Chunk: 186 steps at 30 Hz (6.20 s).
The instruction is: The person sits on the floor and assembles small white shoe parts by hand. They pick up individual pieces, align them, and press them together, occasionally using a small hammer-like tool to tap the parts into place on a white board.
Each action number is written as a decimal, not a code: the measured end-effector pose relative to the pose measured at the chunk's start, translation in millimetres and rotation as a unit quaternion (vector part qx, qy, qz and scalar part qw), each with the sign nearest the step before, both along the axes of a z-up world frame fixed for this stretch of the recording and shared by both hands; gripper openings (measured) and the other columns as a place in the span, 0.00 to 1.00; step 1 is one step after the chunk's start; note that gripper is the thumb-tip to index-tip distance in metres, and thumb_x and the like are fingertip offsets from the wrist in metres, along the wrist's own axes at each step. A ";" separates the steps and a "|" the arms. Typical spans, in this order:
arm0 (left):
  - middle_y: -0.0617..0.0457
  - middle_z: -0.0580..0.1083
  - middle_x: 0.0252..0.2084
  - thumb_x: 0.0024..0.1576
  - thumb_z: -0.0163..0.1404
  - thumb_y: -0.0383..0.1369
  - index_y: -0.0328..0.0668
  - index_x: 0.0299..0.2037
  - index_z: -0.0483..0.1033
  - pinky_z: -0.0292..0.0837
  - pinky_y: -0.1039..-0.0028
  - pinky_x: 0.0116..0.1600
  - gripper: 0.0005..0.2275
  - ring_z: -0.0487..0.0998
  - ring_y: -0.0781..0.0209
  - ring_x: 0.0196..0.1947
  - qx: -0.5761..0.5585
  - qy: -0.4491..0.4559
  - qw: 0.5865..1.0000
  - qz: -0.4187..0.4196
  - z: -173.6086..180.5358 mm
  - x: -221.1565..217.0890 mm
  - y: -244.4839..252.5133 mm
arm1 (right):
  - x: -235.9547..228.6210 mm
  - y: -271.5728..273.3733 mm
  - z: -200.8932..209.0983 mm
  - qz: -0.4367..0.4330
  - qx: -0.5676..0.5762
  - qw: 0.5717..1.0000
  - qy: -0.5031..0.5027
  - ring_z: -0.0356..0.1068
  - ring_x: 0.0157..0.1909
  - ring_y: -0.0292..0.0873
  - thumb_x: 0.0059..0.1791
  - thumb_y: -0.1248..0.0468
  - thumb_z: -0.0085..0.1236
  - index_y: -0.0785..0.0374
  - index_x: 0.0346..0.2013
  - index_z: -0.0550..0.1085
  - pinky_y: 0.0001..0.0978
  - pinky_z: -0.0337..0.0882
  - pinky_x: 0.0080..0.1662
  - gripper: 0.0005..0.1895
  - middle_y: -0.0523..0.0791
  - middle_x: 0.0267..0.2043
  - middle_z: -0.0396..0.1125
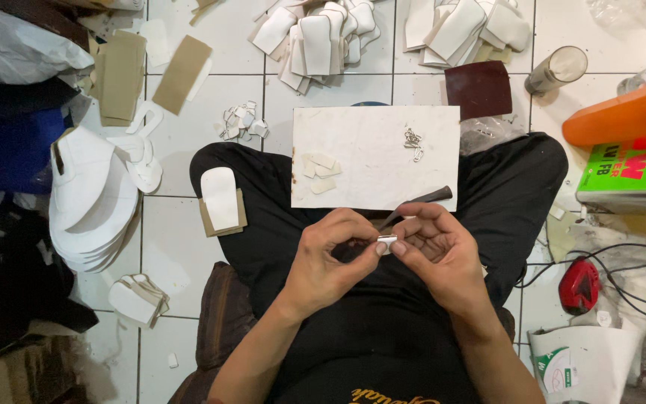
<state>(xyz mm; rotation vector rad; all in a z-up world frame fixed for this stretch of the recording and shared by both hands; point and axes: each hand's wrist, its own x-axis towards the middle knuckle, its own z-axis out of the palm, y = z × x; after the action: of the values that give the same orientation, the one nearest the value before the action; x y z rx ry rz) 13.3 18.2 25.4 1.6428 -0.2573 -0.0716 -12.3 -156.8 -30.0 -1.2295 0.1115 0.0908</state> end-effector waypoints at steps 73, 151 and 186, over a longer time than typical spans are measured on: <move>0.52 0.74 0.28 0.50 0.60 0.30 0.35 0.34 0.78 0.68 0.85 0.31 0.07 0.71 0.74 0.26 -0.069 0.160 0.984 0.026 -53.9 -3.2 -7.3 | 23.9 -9.7 -4.5 0.056 -0.211 0.975 0.026 0.61 0.27 0.30 0.39 0.72 0.64 0.67 0.28 0.77 0.19 0.62 0.33 0.05 0.44 0.28 0.70; 0.54 0.66 0.37 0.51 0.55 0.27 0.40 0.38 0.75 0.70 0.70 0.45 0.06 0.70 0.56 0.39 0.217 -0.127 0.959 0.133 -186.4 55.1 -20.2 | 39.7 -15.7 -114.5 0.017 -0.490 0.870 -0.048 0.66 0.22 0.50 0.53 0.53 0.34 0.58 0.22 0.67 0.41 0.67 0.30 0.20 0.47 0.16 0.64; 0.53 0.67 0.37 0.50 0.55 0.26 0.41 0.38 0.75 0.70 0.69 0.44 0.07 0.71 0.54 0.39 0.212 -0.113 0.963 0.125 -187.2 50.8 -21.3 | 25.4 -26.7 -102.8 0.007 -0.521 0.851 -0.058 0.69 0.29 0.58 0.54 0.53 0.35 0.57 0.20 0.67 0.47 0.67 0.34 0.21 0.49 0.18 0.65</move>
<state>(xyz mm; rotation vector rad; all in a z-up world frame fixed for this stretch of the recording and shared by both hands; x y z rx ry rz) 64.1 -3.0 -161.8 2.1011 -0.2143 0.2716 13.1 -183.5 -132.7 -2.3268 0.0392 -0.0476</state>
